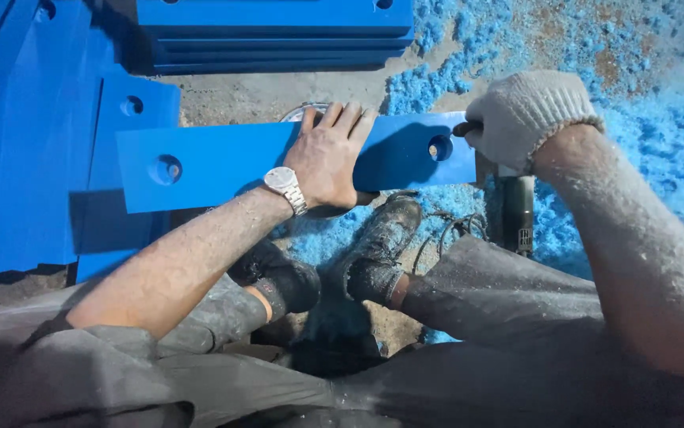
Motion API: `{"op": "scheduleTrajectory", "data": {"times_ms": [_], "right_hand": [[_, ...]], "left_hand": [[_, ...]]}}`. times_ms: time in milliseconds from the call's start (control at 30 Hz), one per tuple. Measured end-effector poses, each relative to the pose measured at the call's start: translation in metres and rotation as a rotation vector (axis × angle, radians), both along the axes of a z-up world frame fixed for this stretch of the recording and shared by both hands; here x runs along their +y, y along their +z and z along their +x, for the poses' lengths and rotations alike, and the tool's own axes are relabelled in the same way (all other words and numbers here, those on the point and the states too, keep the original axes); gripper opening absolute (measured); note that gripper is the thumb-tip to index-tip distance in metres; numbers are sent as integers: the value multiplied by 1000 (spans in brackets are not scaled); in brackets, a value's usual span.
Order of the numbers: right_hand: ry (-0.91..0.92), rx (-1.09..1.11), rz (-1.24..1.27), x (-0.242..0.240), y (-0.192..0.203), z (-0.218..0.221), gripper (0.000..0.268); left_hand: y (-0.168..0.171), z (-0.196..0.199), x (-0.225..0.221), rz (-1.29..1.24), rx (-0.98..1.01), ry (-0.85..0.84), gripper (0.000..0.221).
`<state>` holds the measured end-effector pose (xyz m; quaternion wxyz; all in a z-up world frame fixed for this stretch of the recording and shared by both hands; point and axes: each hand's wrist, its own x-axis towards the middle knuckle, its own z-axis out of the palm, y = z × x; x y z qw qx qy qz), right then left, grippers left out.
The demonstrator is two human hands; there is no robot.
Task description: Cleaning and deburring blue plastic parts using a hand tool on a factory floor.
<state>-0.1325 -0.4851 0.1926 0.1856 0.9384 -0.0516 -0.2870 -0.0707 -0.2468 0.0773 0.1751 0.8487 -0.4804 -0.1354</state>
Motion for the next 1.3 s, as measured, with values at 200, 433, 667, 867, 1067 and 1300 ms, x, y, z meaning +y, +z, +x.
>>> {"op": "scheduleTrajectory", "data": {"times_ms": [200, 433, 667, 867, 1067, 1300], "right_hand": [[-204, 184, 21, 9, 7, -3, 28], [-129, 314, -36, 43, 3, -4, 38], [-8, 228, 36, 48, -13, 14, 26], [-200, 102, 62, 45, 3, 35, 32], [-283, 27, 24, 2, -11, 23, 46], [-438, 194, 134, 12, 21, 9, 47]], "left_hand": [[-2, -1, -4, 36, -3, 7, 121], [-6, -4, -2, -40, -41, 17, 128], [-10, -2, -4, -29, -61, -15, 130], [-14, 0, -1, -31, -111, -49, 127], [1, -1, -1, -40, -51, -44, 128], [-18, -7, 0, -10, -115, 23, 121]]}}
